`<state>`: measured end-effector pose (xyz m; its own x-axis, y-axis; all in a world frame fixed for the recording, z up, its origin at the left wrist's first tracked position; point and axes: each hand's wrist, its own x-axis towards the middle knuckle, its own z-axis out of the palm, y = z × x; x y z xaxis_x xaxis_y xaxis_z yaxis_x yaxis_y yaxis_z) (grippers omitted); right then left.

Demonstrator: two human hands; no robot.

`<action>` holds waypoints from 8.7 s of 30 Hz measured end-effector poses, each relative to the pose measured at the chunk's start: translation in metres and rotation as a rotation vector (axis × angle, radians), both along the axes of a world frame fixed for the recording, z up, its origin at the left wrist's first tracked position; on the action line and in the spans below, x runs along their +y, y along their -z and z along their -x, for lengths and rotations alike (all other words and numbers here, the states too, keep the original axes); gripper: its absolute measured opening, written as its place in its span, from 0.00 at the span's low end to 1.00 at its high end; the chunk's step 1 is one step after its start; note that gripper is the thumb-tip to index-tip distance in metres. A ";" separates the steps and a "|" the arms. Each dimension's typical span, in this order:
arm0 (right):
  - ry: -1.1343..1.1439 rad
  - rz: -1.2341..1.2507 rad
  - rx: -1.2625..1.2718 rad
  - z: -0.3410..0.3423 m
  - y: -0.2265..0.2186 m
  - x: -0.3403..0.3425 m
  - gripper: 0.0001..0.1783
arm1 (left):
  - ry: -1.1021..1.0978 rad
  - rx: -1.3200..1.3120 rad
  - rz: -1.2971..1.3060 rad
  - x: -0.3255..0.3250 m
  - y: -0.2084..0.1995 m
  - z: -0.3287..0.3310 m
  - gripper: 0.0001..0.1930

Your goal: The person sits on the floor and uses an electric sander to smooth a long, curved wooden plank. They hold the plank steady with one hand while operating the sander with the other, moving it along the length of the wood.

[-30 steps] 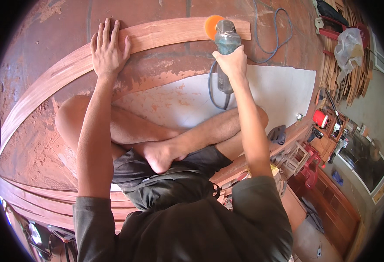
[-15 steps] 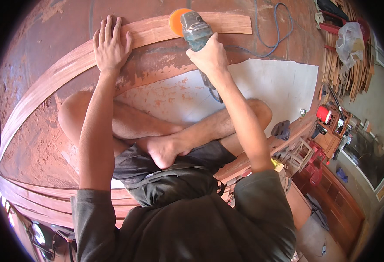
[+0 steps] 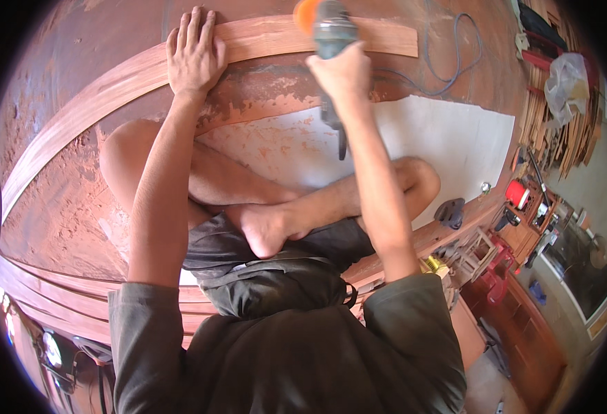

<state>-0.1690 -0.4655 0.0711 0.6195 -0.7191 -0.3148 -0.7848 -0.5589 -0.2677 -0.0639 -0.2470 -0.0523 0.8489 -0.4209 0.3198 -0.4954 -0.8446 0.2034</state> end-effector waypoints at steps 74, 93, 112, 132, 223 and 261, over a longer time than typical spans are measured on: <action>-0.093 -0.036 0.024 -0.027 0.007 0.040 0.50 | 0.079 0.263 -0.159 0.248 0.009 -0.065 0.56; -0.267 0.026 0.039 -0.006 0.017 0.031 0.51 | 0.072 0.213 -0.097 0.241 0.009 -0.060 0.56; -0.171 0.014 0.040 0.021 0.016 0.047 0.47 | 0.094 0.240 -0.120 0.241 0.007 -0.059 0.57; -0.131 -0.060 0.019 0.028 0.007 0.029 0.39 | 0.105 0.370 -0.251 0.248 -0.001 -0.068 0.56; -0.087 -0.031 -0.019 -0.006 0.011 -0.050 0.47 | 0.007 0.120 -0.053 0.249 -0.015 -0.047 0.30; 0.022 0.040 0.030 -0.048 0.025 -0.019 0.51 | -0.050 0.066 -0.076 0.251 -0.005 -0.046 0.31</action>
<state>-0.1206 -0.4845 0.0458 0.5942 -0.7448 -0.3036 -0.8043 -0.5512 -0.2220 -0.0174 0.0044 -0.0476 0.8876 -0.3981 0.2315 -0.4396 -0.8823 0.1682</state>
